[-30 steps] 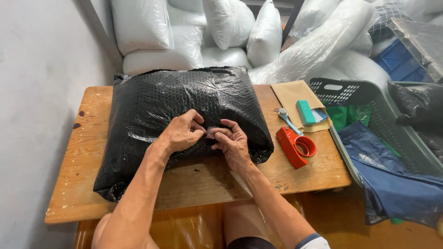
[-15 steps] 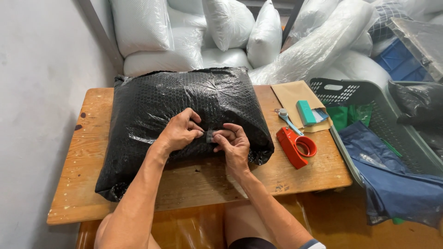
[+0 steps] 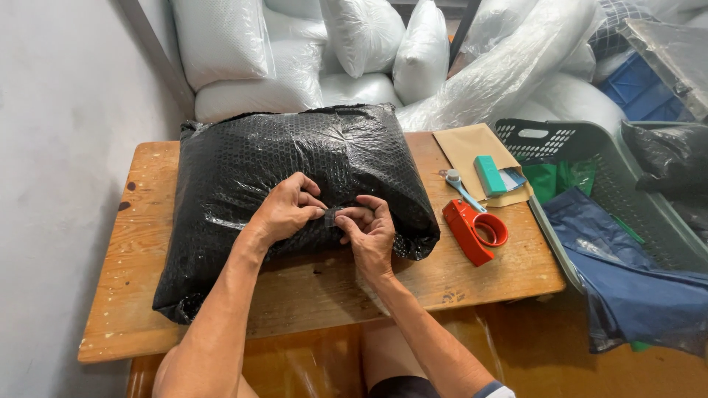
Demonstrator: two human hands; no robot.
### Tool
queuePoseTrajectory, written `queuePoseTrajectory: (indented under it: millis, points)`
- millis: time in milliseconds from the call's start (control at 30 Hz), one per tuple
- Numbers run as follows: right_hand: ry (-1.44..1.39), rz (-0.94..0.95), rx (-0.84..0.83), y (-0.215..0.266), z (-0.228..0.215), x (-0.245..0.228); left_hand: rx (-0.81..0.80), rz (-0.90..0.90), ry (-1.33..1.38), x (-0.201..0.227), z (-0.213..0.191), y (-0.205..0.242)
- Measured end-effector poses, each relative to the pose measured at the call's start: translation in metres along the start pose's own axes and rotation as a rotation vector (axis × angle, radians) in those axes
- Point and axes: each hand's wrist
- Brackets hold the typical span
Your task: Taping and sealing a black bubble wrap package using a tape dispenser on a wooden table
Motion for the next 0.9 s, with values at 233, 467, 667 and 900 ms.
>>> queuePoseTrajectory:
  millis: [233, 467, 667, 900]
  points:
    - [0.032, -0.003, 0.054, 0.002, 0.011, -0.004, -0.011, 0.011, 0.026, 0.001, -0.001, 0.001]
    - [0.104, -0.008, 0.111, 0.003, 0.019, 0.0, -0.019, 0.017, 0.044, 0.006, -0.002, 0.005]
    - [0.164, -0.032, 0.132, 0.003, 0.022, 0.007, -0.037, -0.013, 0.041, 0.015, -0.003, 0.011]
    - [0.3, -0.156, 0.1, 0.007, 0.018, -0.001, 0.092, 0.017, -0.076, 0.0, 0.008, 0.002]
Point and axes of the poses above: each hand's wrist, its own y-axis away from the middle knuckle, its own z-axis out of the palm, x = y × z, and after that the axes turned 5 degrees about -x, right-handed
